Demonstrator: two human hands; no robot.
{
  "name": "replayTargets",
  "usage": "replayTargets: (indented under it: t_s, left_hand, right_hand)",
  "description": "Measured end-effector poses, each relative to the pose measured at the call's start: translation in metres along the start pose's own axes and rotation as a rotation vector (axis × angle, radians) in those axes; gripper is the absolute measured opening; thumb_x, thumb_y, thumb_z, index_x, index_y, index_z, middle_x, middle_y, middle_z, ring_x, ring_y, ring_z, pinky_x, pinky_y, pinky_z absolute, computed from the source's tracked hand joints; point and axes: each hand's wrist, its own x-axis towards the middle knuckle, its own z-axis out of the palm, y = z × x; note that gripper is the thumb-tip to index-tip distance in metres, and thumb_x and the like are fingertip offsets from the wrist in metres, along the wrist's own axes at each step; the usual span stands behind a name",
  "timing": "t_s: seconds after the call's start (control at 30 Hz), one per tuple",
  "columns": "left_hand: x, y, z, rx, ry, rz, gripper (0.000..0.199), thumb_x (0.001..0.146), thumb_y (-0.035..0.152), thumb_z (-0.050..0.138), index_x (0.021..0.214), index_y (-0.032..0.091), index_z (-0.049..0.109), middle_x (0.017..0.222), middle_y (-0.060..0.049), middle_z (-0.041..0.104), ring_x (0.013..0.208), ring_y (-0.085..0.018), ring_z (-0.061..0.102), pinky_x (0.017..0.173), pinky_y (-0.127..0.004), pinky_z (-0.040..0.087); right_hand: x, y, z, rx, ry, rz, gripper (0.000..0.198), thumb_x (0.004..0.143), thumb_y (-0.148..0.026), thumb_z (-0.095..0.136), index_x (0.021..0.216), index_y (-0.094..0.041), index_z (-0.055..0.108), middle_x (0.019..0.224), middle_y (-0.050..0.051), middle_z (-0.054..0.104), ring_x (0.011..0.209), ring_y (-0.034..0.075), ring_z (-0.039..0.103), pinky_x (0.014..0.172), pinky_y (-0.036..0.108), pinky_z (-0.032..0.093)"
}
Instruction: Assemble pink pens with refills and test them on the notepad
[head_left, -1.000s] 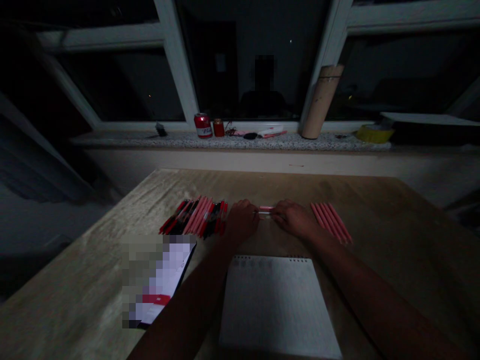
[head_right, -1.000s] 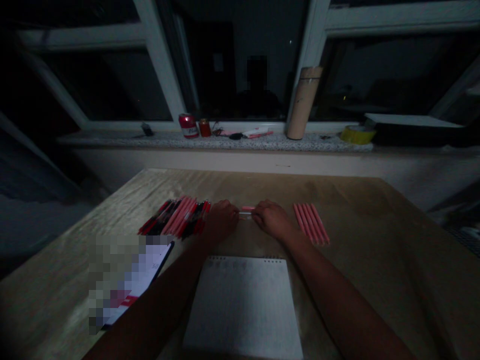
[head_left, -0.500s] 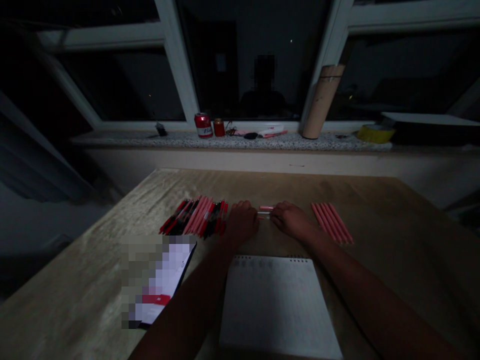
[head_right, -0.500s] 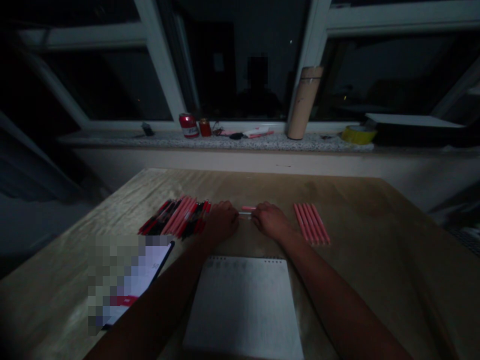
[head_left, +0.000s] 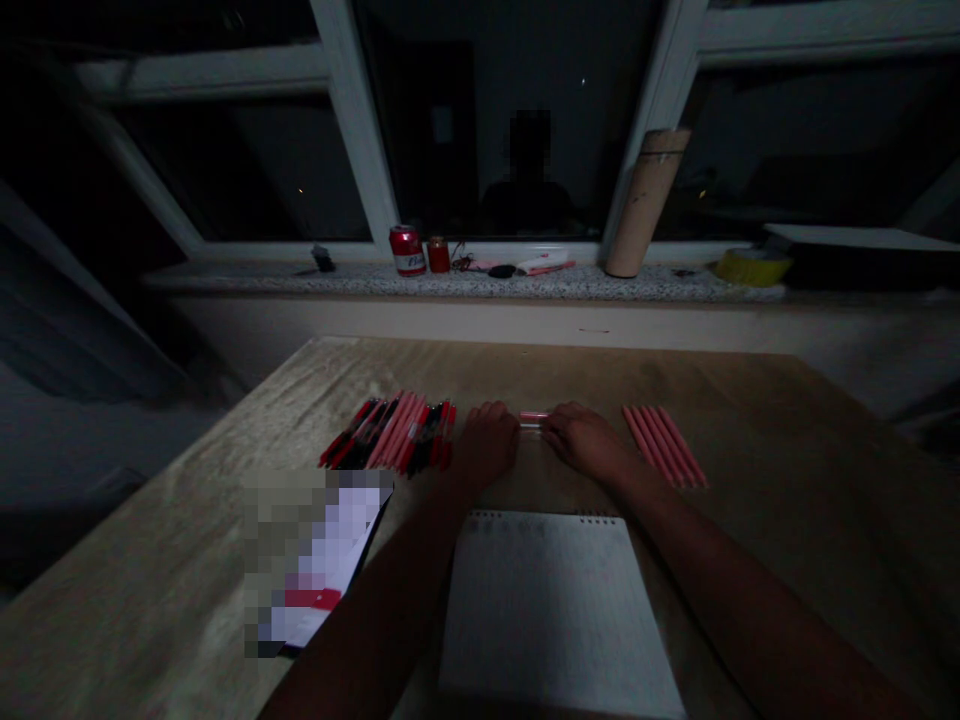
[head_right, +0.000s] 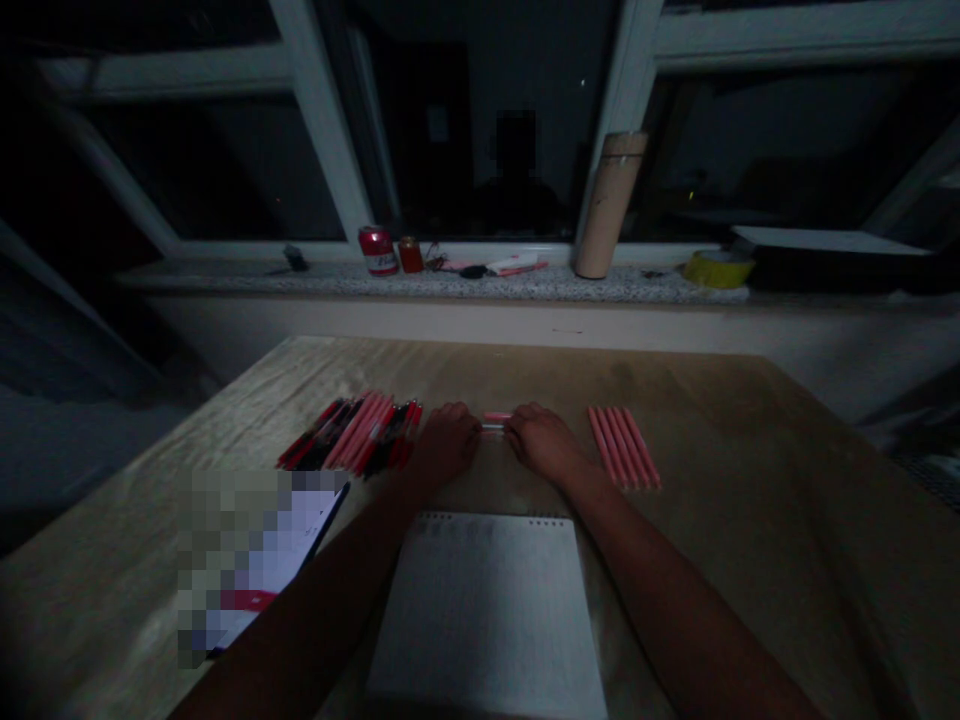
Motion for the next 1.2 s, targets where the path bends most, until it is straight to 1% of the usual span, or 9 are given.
replayTargets:
  t_s: [0.17, 0.33, 0.47, 0.9, 1.2]
  left_hand:
    - [0.0008, 0.0005, -0.0014, -0.002, -0.021, 0.002, 0.018, 0.086, 0.024, 0.045, 0.086, 0.016, 0.061, 0.091, -0.008, 0.054, 0.091, -0.022, 0.049, 0.080, -0.037, 0.037]
    - [-0.0004, -0.0005, -0.0009, 0.006, 0.007, 0.018, 0.020, 0.087, 0.026, 0.043, 0.087, 0.017, 0.060, 0.091, -0.008, 0.054, 0.090, -0.022, 0.048, 0.080, -0.037, 0.036]
    - [0.0000, -0.0024, 0.0016, -0.007, 0.004, 0.013, 0.019, 0.088, 0.026, 0.043, 0.088, 0.017, 0.060, 0.091, -0.007, 0.054, 0.091, -0.022, 0.048, 0.079, -0.037, 0.036]
    - [0.0001, -0.0043, 0.0038, -0.032, 0.002, 0.021, 0.020, 0.089, 0.027, 0.041, 0.091, 0.018, 0.059, 0.092, -0.006, 0.053, 0.090, -0.021, 0.047, 0.079, -0.036, 0.036]
    - [0.0002, -0.0021, 0.0022, -0.038, 0.004, 0.037, 0.022, 0.091, 0.027, 0.038, 0.091, 0.018, 0.058, 0.094, -0.006, 0.054, 0.091, -0.020, 0.047, 0.080, -0.036, 0.035]
  right_hand:
    - [-0.0008, 0.0001, 0.0000, 0.009, 0.010, 0.002, 0.023, 0.089, -0.026, 0.047, 0.097, -0.017, 0.066, 0.089, 0.008, 0.063, 0.089, 0.020, 0.052, 0.077, 0.028, 0.037]
    - [-0.0022, 0.0006, -0.0008, 0.033, 0.024, -0.004, 0.023, 0.089, -0.027, 0.046, 0.094, -0.018, 0.066, 0.088, 0.008, 0.062, 0.088, 0.019, 0.051, 0.077, 0.028, 0.036]
    - [-0.0022, 0.0015, -0.0008, 0.060, 0.037, 0.004, 0.022, 0.089, -0.025, 0.046, 0.094, -0.017, 0.066, 0.089, 0.008, 0.061, 0.089, 0.019, 0.051, 0.078, 0.028, 0.036]
    - [-0.0032, 0.0001, -0.0059, 0.120, 0.023, 0.015, 0.022, 0.089, -0.024, 0.045, 0.095, -0.016, 0.065, 0.091, 0.008, 0.062, 0.089, 0.018, 0.052, 0.079, 0.027, 0.036]
    - [-0.0031, -0.0015, -0.0076, 0.024, 0.022, 0.006, 0.024, 0.090, -0.027, 0.044, 0.096, -0.016, 0.065, 0.089, 0.008, 0.061, 0.088, 0.019, 0.051, 0.078, 0.028, 0.035]
